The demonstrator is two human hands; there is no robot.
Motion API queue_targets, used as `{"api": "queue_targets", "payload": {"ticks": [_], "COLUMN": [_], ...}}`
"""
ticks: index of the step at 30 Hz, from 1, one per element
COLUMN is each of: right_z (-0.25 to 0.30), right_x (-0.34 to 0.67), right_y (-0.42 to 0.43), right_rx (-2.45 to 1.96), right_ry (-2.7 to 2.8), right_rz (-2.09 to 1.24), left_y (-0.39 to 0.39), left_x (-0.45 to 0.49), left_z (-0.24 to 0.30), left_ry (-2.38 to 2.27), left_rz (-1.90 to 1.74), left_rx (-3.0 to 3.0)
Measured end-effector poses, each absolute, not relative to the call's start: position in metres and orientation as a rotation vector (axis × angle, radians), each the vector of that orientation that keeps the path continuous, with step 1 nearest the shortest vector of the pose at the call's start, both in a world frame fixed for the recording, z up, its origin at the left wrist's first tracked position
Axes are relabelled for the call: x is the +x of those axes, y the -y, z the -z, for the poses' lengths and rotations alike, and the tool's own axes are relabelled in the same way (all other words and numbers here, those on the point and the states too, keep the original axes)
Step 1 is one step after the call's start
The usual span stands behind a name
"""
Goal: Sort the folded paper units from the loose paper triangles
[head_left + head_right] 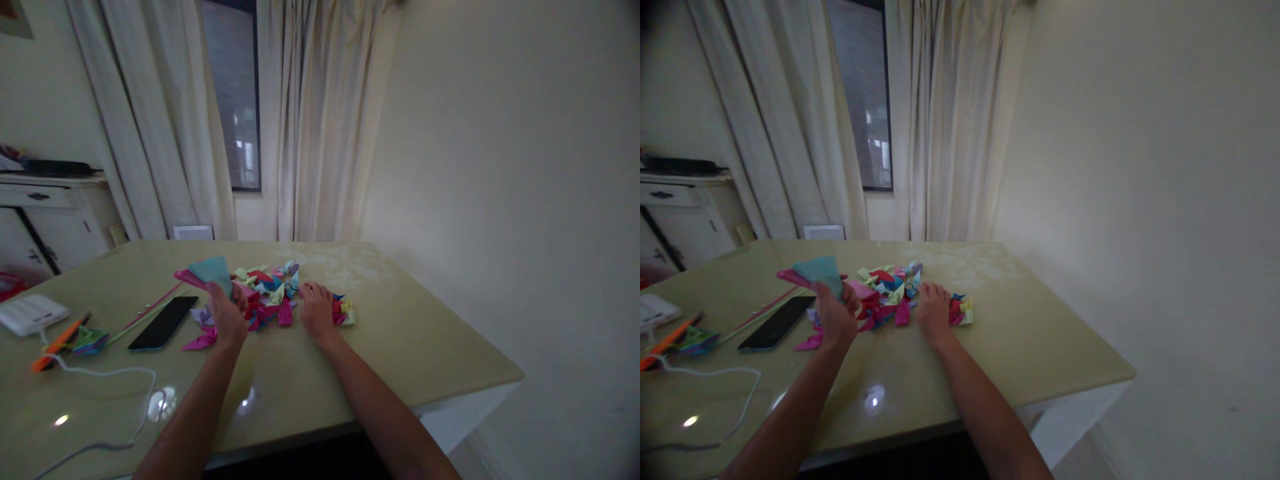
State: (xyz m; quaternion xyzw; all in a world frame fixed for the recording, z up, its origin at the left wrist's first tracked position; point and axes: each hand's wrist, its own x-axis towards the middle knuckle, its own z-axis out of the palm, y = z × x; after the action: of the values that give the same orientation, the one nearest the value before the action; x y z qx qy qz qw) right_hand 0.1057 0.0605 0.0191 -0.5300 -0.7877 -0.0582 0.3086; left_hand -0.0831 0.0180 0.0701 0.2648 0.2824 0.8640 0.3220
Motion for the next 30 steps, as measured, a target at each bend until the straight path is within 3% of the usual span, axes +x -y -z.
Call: {"api": "queue_targets", "payload": {"ticks": [7, 14, 30], "right_z": [-0.055, -0.052, -0.051], "right_x": [0.011, -0.052, -0.014], "right_y": [-0.085, -0.098, -0.112], "right_rx": [-1.096, -1.263, -1.551], "right_ry": [2.489, 2.592, 2.626], "right_rz": [0.091, -0.056, -0.240], "left_y": [-0.021, -0.024, -0.025], "left_x": [-0.100, -0.107, -0.097], "left_z": [-0.075, -0.071, -0.064], "left_ry": [-0.688, -0.680, -0.756], "left_rz": [-2.255, -2.274, -2.335], "left_rx": [0.478, 0.466, 0.651]}}
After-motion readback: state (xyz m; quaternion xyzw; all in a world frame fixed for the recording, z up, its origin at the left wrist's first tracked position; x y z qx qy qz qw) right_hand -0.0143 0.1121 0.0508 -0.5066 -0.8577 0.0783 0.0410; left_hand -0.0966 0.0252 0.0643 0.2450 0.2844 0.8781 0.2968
